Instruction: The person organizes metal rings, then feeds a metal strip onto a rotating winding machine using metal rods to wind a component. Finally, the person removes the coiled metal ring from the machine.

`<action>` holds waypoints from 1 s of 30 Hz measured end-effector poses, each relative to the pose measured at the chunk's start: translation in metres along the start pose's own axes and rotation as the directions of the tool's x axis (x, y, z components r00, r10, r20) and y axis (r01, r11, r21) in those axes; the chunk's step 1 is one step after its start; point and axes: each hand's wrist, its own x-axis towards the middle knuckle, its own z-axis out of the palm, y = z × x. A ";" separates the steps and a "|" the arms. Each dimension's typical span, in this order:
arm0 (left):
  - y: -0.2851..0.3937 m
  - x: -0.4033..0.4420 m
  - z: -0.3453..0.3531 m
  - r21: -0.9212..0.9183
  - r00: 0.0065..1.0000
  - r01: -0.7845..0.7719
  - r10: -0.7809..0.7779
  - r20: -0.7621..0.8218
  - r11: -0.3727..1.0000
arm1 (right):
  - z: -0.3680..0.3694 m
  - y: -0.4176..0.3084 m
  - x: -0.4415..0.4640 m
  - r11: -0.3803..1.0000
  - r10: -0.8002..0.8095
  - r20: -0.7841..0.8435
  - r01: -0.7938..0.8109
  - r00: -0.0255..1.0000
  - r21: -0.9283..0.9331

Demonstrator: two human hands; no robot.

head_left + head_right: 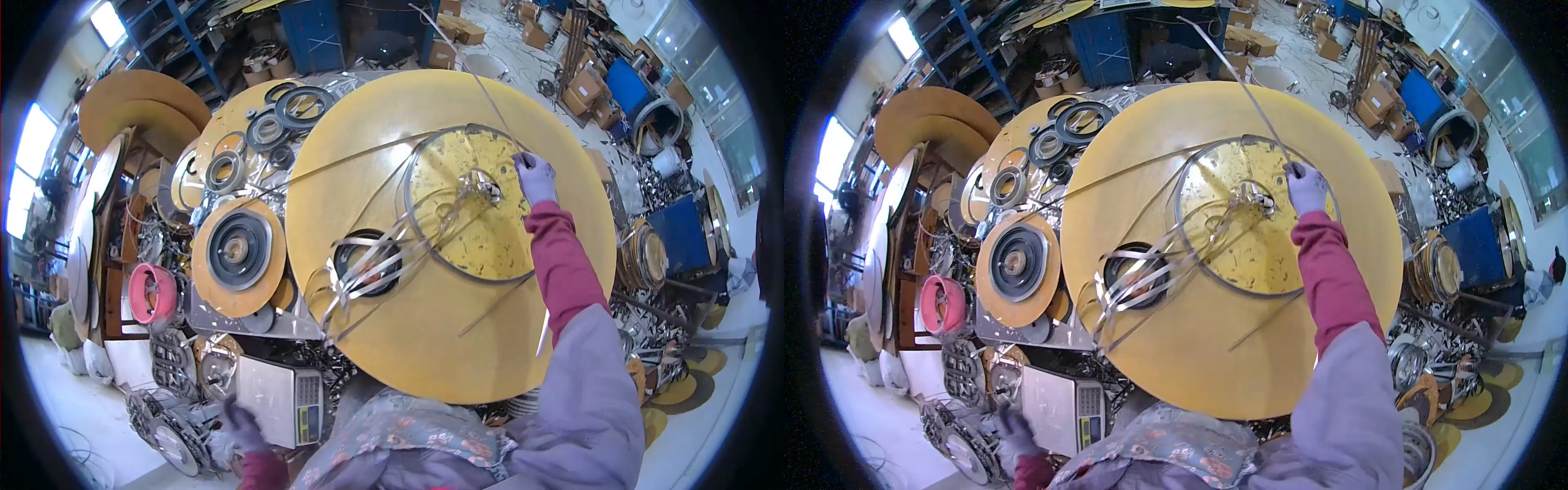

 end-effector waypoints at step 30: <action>0.143 -0.034 0.387 -0.098 0.411 -0.654 0.460 0.787 0.750 | 0.111 0.083 0.113 0.960 0.006 -0.001 -0.006 1.000 -0.281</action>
